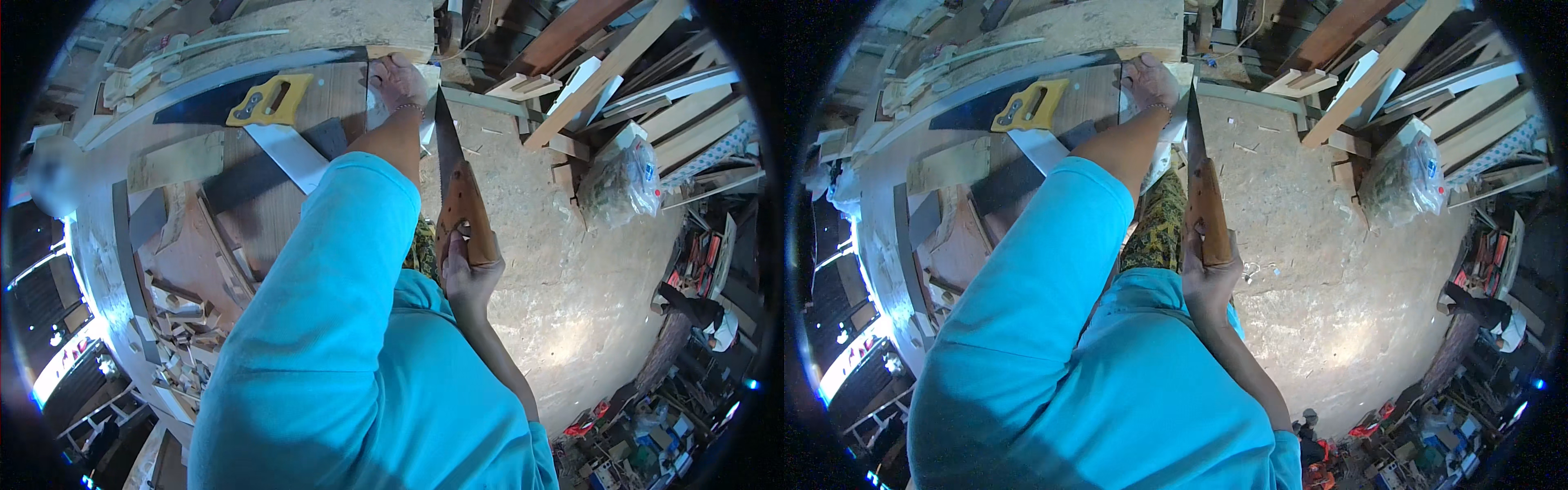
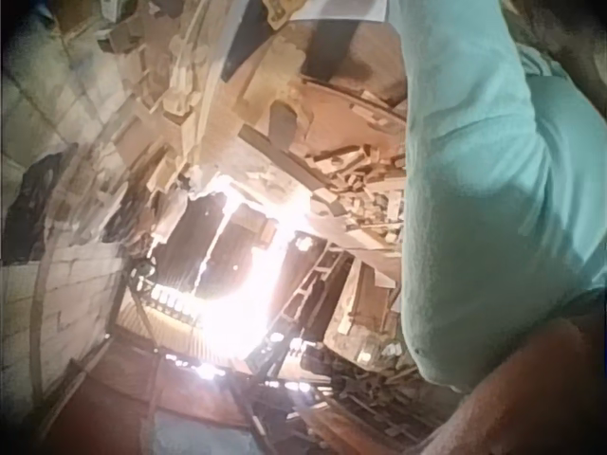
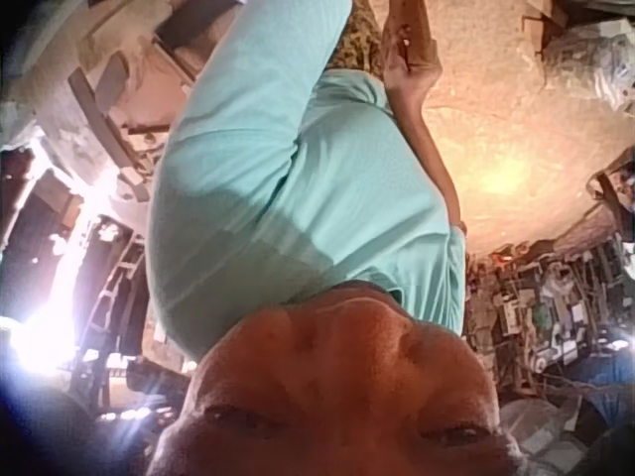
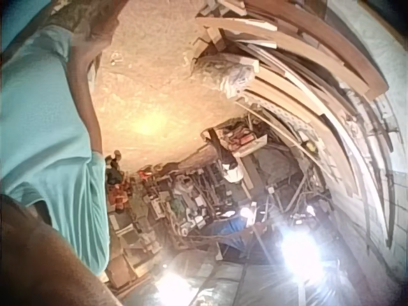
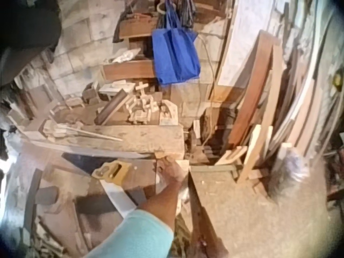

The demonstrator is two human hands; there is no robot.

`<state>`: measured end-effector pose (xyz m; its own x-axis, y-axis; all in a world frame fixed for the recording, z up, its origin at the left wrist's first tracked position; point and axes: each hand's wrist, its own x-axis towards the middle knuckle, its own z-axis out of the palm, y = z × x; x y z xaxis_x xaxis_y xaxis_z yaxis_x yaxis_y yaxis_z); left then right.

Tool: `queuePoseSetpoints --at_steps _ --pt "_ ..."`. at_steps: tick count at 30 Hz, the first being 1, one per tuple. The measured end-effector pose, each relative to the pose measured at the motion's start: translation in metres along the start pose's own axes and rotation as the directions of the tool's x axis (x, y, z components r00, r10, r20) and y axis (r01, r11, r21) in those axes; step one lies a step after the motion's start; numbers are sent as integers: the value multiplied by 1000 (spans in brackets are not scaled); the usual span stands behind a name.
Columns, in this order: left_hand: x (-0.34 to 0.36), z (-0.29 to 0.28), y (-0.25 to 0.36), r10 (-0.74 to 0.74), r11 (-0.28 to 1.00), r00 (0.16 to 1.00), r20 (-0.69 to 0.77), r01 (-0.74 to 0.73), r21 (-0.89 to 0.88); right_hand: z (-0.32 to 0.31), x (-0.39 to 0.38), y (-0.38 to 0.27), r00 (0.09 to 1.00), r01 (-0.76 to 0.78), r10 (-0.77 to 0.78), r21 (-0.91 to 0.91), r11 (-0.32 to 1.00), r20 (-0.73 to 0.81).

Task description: The person cuts a piece of wood with a hand saw while holding the wood on a workbench by hand.

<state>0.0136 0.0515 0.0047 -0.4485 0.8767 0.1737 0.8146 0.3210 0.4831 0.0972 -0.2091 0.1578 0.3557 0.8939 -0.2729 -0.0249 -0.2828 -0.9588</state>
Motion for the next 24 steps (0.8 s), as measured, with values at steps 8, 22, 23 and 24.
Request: queuePoseSetpoints --at_steps 8,22,23,24 --pt "0 2 -3 9 998 999 -41 -6 66 26 45 16 996 72 -66 -113 991 57" --pt "-4 15 -3 -39 997 998 -44 42 64 17 23 34 996 -91 91 70 993 5" --pt "-5 19 -7 -52 997 997 -61 55 54 22 27 41 988 -151 148 51 987 51" --pt "1 23 -6 -58 997 995 -85 61 37 29 39 51 976 -199 195 36 979 93"
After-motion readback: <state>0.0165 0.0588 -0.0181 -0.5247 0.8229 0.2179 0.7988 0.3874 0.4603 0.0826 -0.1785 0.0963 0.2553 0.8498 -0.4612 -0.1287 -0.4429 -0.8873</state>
